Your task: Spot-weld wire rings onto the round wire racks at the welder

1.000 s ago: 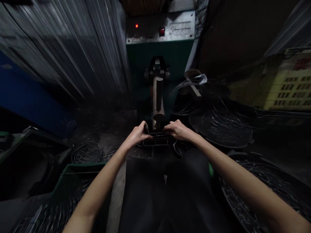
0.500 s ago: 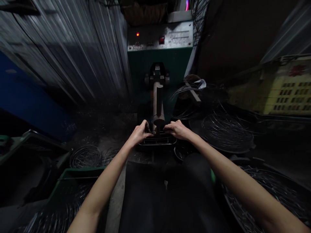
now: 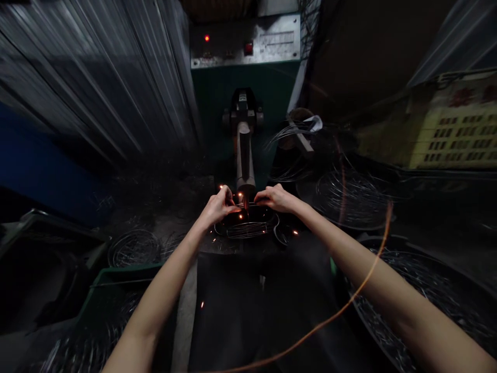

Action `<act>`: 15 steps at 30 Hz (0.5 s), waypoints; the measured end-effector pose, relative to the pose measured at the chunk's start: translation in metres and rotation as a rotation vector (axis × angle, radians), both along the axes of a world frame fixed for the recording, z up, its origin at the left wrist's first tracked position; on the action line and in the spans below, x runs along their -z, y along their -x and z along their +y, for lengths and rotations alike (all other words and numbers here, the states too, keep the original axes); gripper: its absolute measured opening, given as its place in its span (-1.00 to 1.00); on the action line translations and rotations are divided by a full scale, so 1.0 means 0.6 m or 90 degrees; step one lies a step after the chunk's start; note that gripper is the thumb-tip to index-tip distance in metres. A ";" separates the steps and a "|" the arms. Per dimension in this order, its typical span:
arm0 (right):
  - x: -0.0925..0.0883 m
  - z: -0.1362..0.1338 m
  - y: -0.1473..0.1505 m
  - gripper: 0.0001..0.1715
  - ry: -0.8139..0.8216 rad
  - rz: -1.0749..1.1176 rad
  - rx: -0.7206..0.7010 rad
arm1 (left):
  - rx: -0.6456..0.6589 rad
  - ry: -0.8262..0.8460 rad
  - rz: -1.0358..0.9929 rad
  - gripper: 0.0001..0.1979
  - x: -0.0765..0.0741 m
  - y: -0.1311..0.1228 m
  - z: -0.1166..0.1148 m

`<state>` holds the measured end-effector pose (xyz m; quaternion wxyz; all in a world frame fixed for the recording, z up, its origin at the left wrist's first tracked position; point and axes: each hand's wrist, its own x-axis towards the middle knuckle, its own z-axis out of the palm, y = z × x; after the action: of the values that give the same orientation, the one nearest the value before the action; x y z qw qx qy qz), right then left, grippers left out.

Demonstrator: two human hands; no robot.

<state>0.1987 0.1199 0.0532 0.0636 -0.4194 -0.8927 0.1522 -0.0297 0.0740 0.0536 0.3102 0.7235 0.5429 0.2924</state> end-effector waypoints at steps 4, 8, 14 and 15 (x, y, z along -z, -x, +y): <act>-0.010 0.008 -0.001 -0.76 0.035 -0.001 -0.025 | 0.010 -0.030 0.033 -0.63 -0.004 0.001 0.006; -0.019 0.009 0.001 -0.77 0.050 -0.013 -0.018 | 0.001 -0.039 0.064 -0.64 -0.006 0.001 0.005; -0.022 0.011 0.007 -0.79 0.063 -0.047 0.003 | 0.003 -0.039 0.076 -0.64 -0.006 0.005 0.002; -0.023 0.012 0.007 -0.78 0.065 -0.041 -0.004 | 0.013 -0.033 0.079 -0.64 -0.008 0.007 0.004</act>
<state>0.1944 0.1272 0.0669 0.0126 -0.4237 -0.8868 0.1839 -0.0342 0.0762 0.0582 0.2601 0.7535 0.5461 0.2577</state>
